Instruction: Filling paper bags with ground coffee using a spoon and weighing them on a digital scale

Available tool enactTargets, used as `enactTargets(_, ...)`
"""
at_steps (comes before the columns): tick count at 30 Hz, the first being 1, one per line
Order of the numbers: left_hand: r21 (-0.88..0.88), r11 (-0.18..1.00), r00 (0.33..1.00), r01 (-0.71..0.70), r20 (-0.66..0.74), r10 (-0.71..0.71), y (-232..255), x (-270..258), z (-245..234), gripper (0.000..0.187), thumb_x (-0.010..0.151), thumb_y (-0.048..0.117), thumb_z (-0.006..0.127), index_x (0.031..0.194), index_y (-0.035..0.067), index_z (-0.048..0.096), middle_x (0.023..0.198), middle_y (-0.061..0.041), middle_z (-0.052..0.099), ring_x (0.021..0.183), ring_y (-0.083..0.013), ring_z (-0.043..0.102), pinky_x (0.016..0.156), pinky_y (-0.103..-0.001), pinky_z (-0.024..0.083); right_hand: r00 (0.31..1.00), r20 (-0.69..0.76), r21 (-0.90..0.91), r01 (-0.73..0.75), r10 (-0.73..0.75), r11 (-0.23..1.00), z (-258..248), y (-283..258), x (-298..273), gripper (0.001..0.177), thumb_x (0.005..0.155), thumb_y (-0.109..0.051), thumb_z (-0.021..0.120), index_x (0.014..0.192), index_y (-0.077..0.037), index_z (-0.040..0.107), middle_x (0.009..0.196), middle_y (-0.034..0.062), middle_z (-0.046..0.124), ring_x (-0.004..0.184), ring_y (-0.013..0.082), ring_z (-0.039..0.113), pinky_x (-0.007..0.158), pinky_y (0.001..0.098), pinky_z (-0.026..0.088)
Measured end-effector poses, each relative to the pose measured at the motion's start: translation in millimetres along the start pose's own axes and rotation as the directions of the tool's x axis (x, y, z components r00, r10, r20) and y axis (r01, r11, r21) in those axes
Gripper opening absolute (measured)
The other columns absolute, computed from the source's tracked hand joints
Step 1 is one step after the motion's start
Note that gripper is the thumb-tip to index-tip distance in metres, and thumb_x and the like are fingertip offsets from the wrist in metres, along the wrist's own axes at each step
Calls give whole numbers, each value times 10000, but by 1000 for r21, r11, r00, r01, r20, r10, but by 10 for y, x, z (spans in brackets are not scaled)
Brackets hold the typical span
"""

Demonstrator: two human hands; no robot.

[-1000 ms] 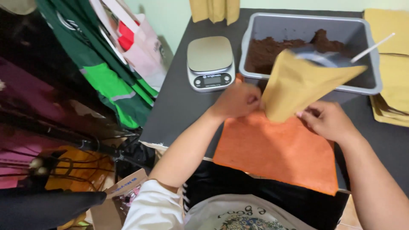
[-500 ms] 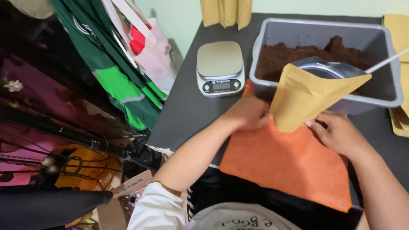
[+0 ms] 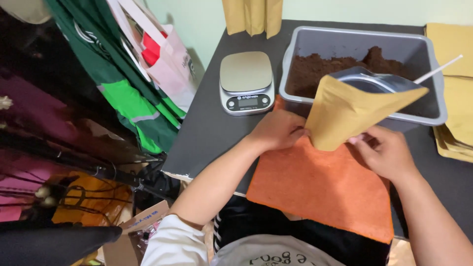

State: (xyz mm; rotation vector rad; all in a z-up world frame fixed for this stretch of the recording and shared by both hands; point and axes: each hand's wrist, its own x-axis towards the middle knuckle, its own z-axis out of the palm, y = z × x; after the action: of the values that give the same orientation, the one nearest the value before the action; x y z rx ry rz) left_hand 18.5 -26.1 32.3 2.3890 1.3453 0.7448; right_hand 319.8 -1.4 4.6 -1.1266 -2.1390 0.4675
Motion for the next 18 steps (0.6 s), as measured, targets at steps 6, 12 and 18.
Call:
enactTargets(6,-50,985,982,-167,-93,162,3,-6,32,290,994,293,500,779,134,612,782,2,672,819,-226,672,748,-373,431,991,-137,40,8,-2,999,-5,160,-88,46,982,-27,719,987,-53,756,913,45,732,848,108,644,743,278,482)
enactTargets(12,103,980,964,168,190,-185,75,39,9,284,883,346,490,853,172,712,957,-79,783,945,-377,700,691,-503,474,952,200,-212,-190,233,959,24,81,39,236,967,-300,700,809,-136,763,644,-1,722,624,155,637,670,326,439)
enactTargets(18,-84,996,1000,-15,-11,14,3,-14,1,212,924,313,525,869,208,701,898,48,786,813,-212,722,694,-375,439,997,22,-115,-73,76,991,25,252,-60,114,975,-247,744,975,-136,772,824,-19,735,751,101,629,720,292,437)
